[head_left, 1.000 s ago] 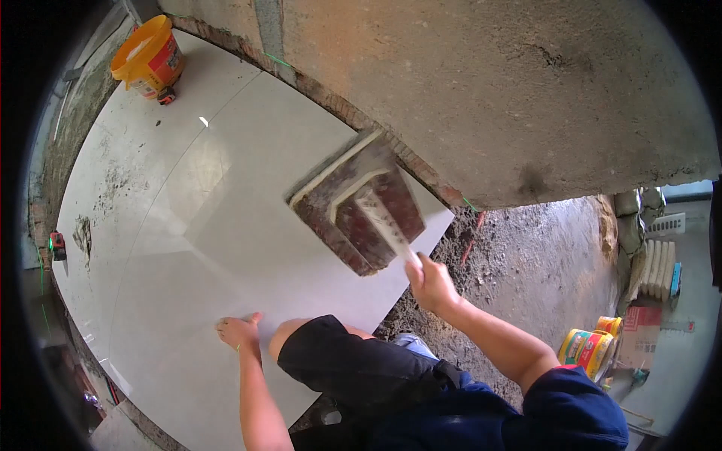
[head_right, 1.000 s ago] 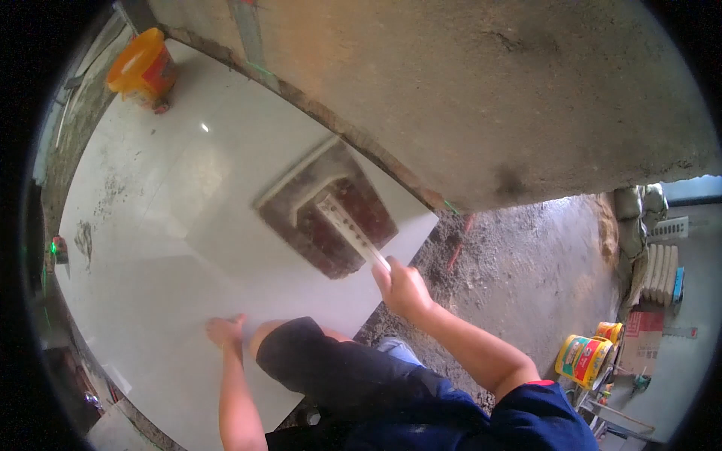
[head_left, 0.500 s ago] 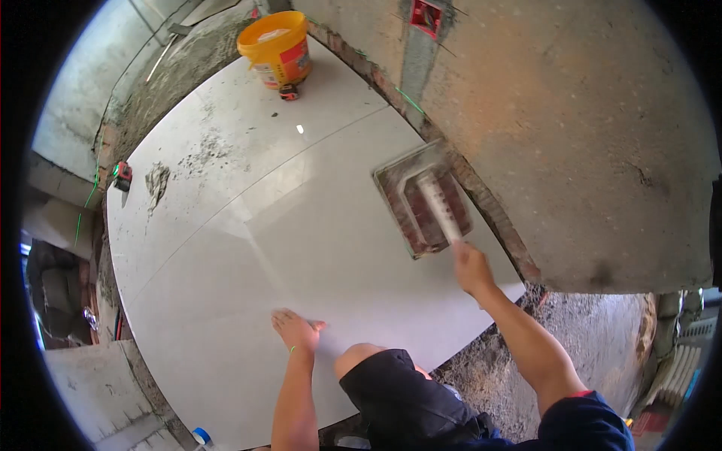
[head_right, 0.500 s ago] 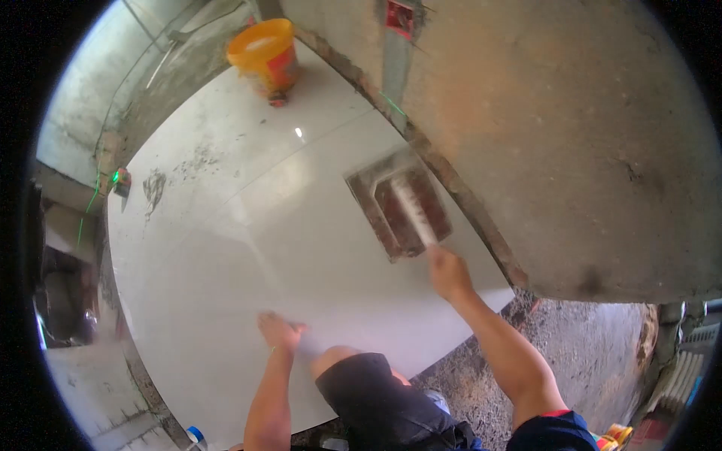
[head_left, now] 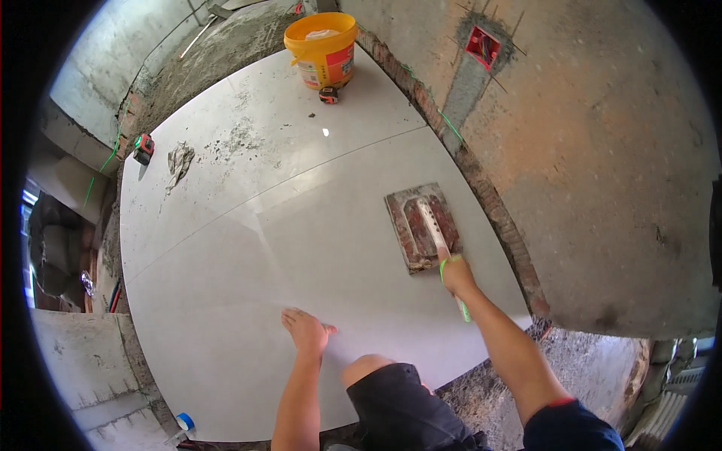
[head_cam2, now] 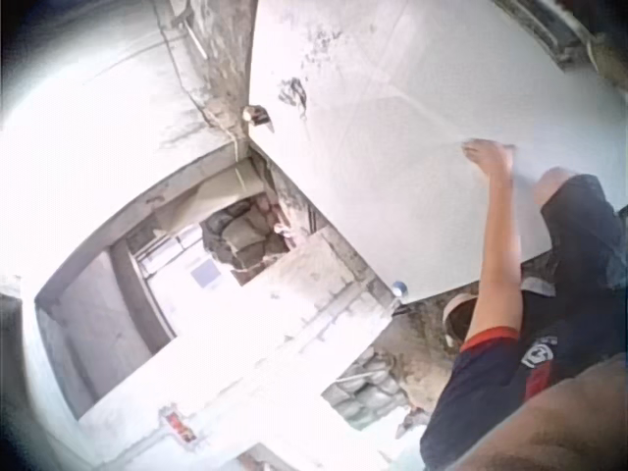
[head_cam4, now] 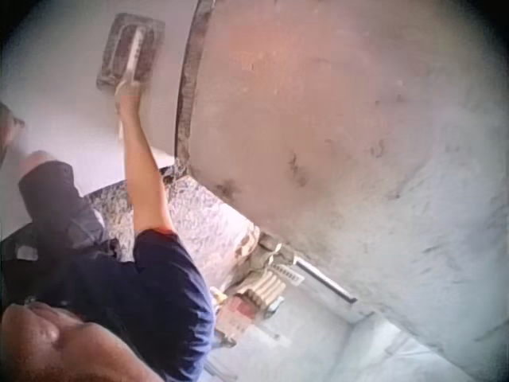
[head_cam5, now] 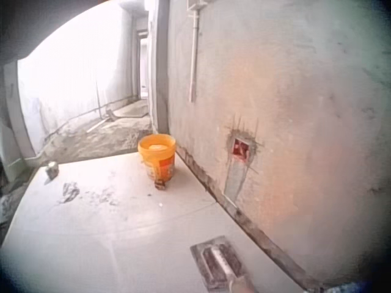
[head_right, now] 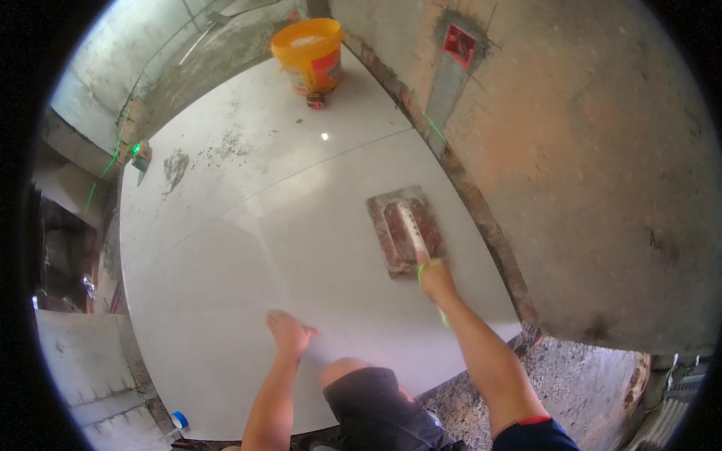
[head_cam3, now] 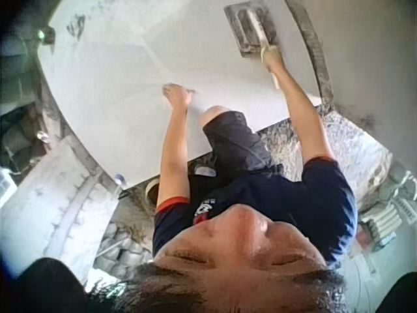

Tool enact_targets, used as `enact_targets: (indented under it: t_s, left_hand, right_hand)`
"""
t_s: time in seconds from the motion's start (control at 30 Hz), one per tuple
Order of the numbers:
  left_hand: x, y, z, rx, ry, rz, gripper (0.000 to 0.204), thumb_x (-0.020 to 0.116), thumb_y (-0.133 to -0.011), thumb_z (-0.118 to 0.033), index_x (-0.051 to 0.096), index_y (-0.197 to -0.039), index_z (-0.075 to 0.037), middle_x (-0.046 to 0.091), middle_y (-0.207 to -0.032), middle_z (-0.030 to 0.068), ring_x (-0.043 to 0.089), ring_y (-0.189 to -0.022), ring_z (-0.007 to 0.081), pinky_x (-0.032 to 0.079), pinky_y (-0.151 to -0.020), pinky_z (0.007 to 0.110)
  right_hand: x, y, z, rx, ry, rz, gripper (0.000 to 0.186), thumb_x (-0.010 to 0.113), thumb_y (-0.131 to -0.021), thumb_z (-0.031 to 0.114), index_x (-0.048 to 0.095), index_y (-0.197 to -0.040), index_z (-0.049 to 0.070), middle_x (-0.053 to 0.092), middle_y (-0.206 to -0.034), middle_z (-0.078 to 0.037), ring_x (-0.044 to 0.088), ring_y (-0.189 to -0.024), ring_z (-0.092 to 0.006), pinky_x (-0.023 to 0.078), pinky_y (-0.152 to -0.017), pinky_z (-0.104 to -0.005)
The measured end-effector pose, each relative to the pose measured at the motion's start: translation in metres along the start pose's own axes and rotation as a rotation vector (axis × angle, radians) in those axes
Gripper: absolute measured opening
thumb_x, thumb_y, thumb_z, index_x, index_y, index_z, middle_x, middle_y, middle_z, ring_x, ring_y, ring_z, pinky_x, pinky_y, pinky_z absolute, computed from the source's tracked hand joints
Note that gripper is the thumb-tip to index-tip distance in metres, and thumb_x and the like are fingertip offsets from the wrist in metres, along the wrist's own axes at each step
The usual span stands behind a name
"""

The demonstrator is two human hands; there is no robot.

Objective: The person installs and cleans floor tiles. They wipe the surface of a large white tile with a cloth, smooth grout into the seams using a trowel, and use tape and a measuring tool to align the edges of the tiles on the floor bed.

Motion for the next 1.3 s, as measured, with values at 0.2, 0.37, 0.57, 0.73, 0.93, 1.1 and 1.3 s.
enact_targets:
  t_s: [0.2, 0.37, 0.57, 0.73, 0.93, 1.1, 1.3]
  left_hand:
    - [0.008, -0.006, 0.004, 0.034, 0.063, -0.060, 0.099, 0.076, -0.064, -0.054, 0.045, -0.124, 0.018, 0.042, -0.134, 0.0344, 0.033, -0.132, 0.0462, 0.015, -0.113, 0.051]
    - [0.020, -0.004, 0.002, -0.014, -0.051, -0.114, 0.114, 0.065, -0.070, -0.066, 0.030, -0.132, 0.022, 0.033, -0.138, 0.0375, 0.026, -0.135, 0.0457, 0.014, -0.114, 0.047]
    - [0.020, -0.011, 0.004, -0.045, -0.185, -0.049, 0.111, 0.065, -0.068, -0.070, 0.038, -0.127, 0.020, 0.043, -0.132, 0.0323, 0.041, -0.126, 0.0395, 0.031, -0.106, 0.044]
    - [0.017, -0.013, 0.005, 0.004, -0.148, -0.107, 0.099, 0.071, -0.067, -0.064, 0.046, -0.118, 0.017, 0.049, -0.124, 0.0305, 0.049, -0.115, 0.0372, 0.038, -0.099, 0.045]
    - [0.020, -0.015, 0.004, 0.002, -0.127, -0.106, 0.102, 0.072, -0.070, -0.059, 0.037, -0.126, 0.020, 0.042, -0.131, 0.0344, 0.039, -0.126, 0.0418, 0.031, -0.106, 0.046]
    - [0.013, -0.009, 0.007, 0.021, -0.118, -0.096, 0.105, 0.070, -0.072, -0.059, 0.032, -0.130, 0.020, 0.035, -0.136, 0.0363, 0.032, -0.132, 0.0433, 0.027, -0.110, 0.046]
    - [0.002, -0.005, -0.004, -0.020, -0.076, -0.029, 0.104, 0.069, -0.074, -0.059, 0.031, -0.132, 0.019, 0.031, -0.141, 0.0342, 0.030, -0.135, 0.0413, 0.024, -0.112, 0.046]
  right_hand:
    - [0.022, -0.038, 0.017, -0.109, -0.151, 0.147, 0.064, 0.041, -0.093, 0.055, 0.063, -0.085, -0.004, 0.061, -0.062, -0.021, 0.059, -0.051, -0.0396, 0.047, -0.049, -0.0484]
    - [0.031, 0.065, -0.080, -0.066, -0.048, 0.138, 0.050, 0.037, -0.096, 0.044, 0.062, -0.094, 0.000, 0.064, -0.078, -0.020, 0.065, -0.075, -0.0322, 0.049, -0.068, -0.0453]
    - [0.013, 0.165, -0.185, 0.158, -0.096, 0.295, 0.063, 0.033, -0.096, 0.055, 0.061, -0.095, -0.001, 0.062, -0.086, -0.029, 0.060, -0.086, -0.0445, 0.046, -0.079, -0.0483]
    - [-0.103, 0.308, -0.216, 0.130, -0.248, 0.089, 0.039, 0.044, -0.097, 0.036, 0.062, -0.103, 0.002, 0.061, -0.071, -0.018, 0.063, -0.070, -0.0277, 0.049, -0.068, -0.0400]
    - [-0.039, 0.257, -0.218, 0.403, -0.491, -0.040, 0.027, 0.047, -0.096, 0.022, 0.061, -0.102, 0.000, 0.059, -0.065, -0.015, 0.057, -0.057, -0.0233, 0.045, -0.052, -0.0394]
    - [0.001, 0.059, -0.137, -0.191, -0.092, 0.010, 0.063, 0.033, -0.097, 0.049, 0.060, -0.084, -0.005, 0.061, -0.069, -0.022, 0.060, -0.056, -0.0345, 0.049, -0.053, -0.0456]
    - [-0.083, 0.085, -0.053, -0.022, -0.259, 0.224, 0.068, 0.034, -0.095, 0.058, 0.056, -0.071, -0.002, 0.054, -0.057, -0.012, 0.053, -0.045, -0.0250, 0.043, -0.045, -0.0398]
Point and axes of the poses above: each hand's wrist, its own y-axis away from the middle knuckle, its own x-axis out of the palm, z = x × y, the point moved 1 cm from there along -y, towards the middle knuckle
